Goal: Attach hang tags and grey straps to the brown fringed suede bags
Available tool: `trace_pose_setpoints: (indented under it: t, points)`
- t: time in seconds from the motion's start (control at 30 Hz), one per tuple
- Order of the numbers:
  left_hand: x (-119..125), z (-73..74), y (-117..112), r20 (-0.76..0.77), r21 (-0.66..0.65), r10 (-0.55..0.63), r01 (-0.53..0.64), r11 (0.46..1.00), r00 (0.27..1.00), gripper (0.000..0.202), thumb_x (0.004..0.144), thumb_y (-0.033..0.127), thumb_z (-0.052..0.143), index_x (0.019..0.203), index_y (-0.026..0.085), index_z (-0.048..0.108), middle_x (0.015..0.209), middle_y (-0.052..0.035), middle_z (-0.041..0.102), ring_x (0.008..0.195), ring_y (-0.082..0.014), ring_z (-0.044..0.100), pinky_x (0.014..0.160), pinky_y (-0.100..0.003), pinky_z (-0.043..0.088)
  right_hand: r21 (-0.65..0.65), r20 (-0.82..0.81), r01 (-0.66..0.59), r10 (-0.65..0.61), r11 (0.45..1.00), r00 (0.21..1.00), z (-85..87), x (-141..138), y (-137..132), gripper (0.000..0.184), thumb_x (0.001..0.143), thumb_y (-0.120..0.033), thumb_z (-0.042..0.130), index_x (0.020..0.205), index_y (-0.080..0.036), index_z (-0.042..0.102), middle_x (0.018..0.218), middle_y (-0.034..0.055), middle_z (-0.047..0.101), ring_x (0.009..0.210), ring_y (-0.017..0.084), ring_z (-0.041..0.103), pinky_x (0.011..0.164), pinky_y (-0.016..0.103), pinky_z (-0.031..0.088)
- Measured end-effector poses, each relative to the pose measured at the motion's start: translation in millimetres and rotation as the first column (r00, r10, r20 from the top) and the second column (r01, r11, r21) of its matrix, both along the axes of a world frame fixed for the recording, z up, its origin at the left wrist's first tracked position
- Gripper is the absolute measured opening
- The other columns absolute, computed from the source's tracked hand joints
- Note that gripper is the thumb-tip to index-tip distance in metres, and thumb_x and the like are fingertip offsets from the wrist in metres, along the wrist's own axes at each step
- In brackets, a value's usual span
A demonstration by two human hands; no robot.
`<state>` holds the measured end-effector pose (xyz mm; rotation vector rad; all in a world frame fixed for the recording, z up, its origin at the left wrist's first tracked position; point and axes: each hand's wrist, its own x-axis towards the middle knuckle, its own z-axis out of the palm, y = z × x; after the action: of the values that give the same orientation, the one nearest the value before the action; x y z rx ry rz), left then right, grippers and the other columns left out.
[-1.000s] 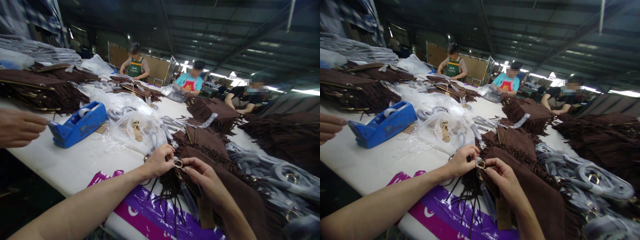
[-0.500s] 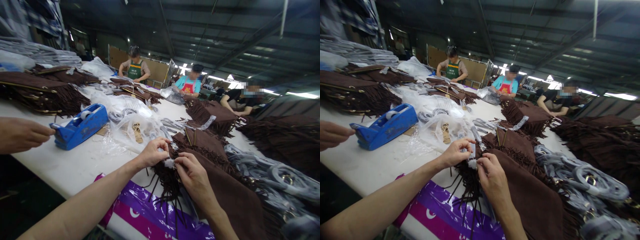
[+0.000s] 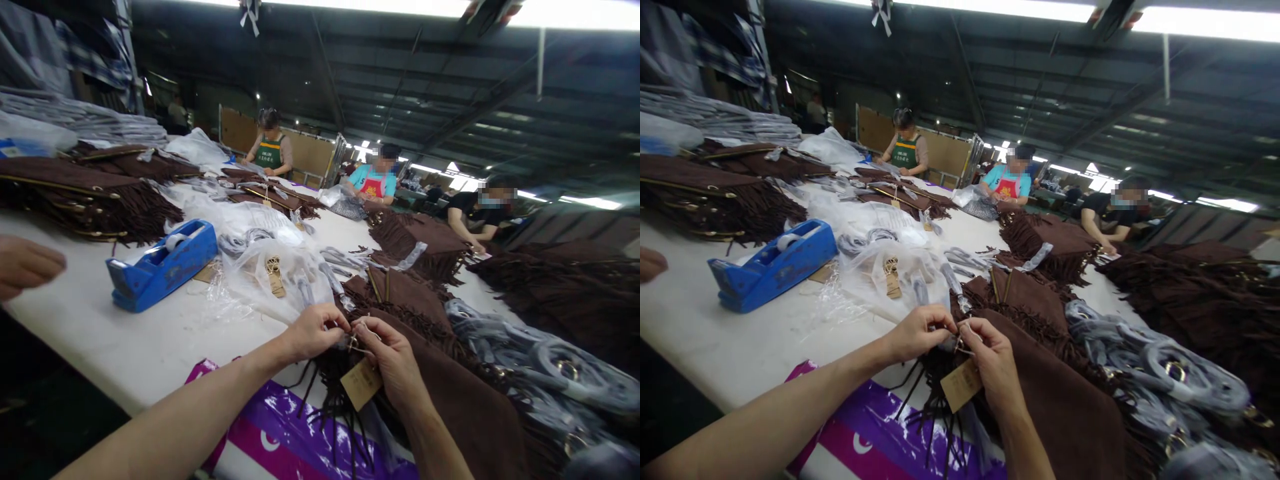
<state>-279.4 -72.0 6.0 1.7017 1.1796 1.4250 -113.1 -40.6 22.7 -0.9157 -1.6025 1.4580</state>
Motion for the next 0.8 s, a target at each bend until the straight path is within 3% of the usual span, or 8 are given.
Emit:
trace_pose_setpoints:
  t: [0.07,0.27,0.47,0.57,0.67,0.73,0.8]
  points:
    - [4.1,-3.8,1.3,-0.058,0.070,0.003,0.001,0.998,0.998,0.010,0.074,0.014,0.058,0.072,0.014,0.068,0.075,-0.0031,0.063,0.075,-0.0142,0.057,0.069,-0.023,0.043,-0.026,-0.038,0.010,-0.011,1.000,0.999,0.3,0.9,-0.8,0.032,0.070,-0.049,0.076,0.080,-0.019,0.072,0.074,0.0008,0.065,0.065,0.015,0.055,0.057,0.024,0.041]
    - [10.7,-8.6,3.2,-0.058,0.116,0.001,0.005,0.993,0.998,0.012,0.077,0.017,0.059,0.069,0.013,0.067,0.073,-0.0035,0.062,0.071,-0.0138,0.055,0.066,-0.023,0.041,0.025,-0.043,0.005,-0.004,1.000,0.999,-0.5,0.4,-1.8,0.030,0.071,-0.047,0.076,0.080,-0.019,0.073,0.075,0.0015,0.068,0.073,0.018,0.058,0.065,0.026,0.043]
    - [16.2,-3.2,-2.7,-0.069,0.110,0.103,-0.095,0.989,0.992,0.009,0.071,0.011,0.055,0.065,0.014,0.062,0.067,-0.0007,0.056,0.063,-0.0112,0.048,0.059,-0.022,0.035,0.058,-0.054,-0.012,0.016,0.998,0.998,1.9,-1.3,-2.0,0.030,0.069,-0.045,0.079,0.077,-0.017,0.071,0.073,0.0009,0.067,0.070,0.015,0.056,0.064,0.024,0.044]
    - [16.8,0.0,-4.4,0.025,0.082,0.117,-0.119,0.990,0.993,0.008,0.068,0.012,0.055,0.060,0.014,0.056,0.065,0.0001,0.053,0.064,-0.0109,0.047,0.060,-0.022,0.035,-0.026,-0.131,0.003,-0.006,1.000,0.991,1.0,0.7,-0.6,0.032,0.065,-0.041,0.083,0.082,-0.018,0.069,0.071,-0.0010,0.066,0.064,0.012,0.056,0.058,0.020,0.043]
    - [15.5,2.2,-5.7,0.261,-0.057,-0.071,0.089,0.994,0.963,0.005,0.065,0.017,0.058,0.062,0.014,0.057,0.066,-0.0009,0.056,0.059,-0.0094,0.046,0.054,-0.020,0.035,-0.205,-0.223,-0.006,-0.041,0.979,0.974,-3.4,4.6,3.8,0.037,0.062,-0.034,0.086,0.089,-0.019,0.067,0.064,-0.0047,0.063,0.047,0.005,0.046,0.041,0.013,0.033]
    - [14.3,3.7,-7.2,0.418,-0.166,-0.169,0.259,0.952,0.892,0.008,0.062,0.020,0.060,0.065,0.013,0.056,0.066,-0.0008,0.056,0.048,-0.0060,0.040,0.044,-0.019,0.028,-0.326,-0.280,-0.044,-0.052,0.944,0.959,-6.9,7.4,7.2,0.037,0.061,-0.028,0.087,0.090,-0.019,0.067,0.059,-0.0066,0.061,0.041,0.002,0.040,0.035,0.011,0.028]
    - [12.7,5.7,-8.8,0.533,-0.241,-0.199,0.374,0.896,0.822,0.011,0.060,0.020,0.060,0.067,0.013,0.055,0.063,0.0006,0.055,0.040,-0.0032,0.031,0.037,-0.018,0.018,-0.429,-0.342,-0.095,-0.064,0.898,0.938,-9.4,10.3,9.6,0.034,0.061,-0.021,0.087,0.089,-0.018,0.068,0.060,-0.0061,0.062,0.042,0.003,0.046,0.037,0.010,0.035]
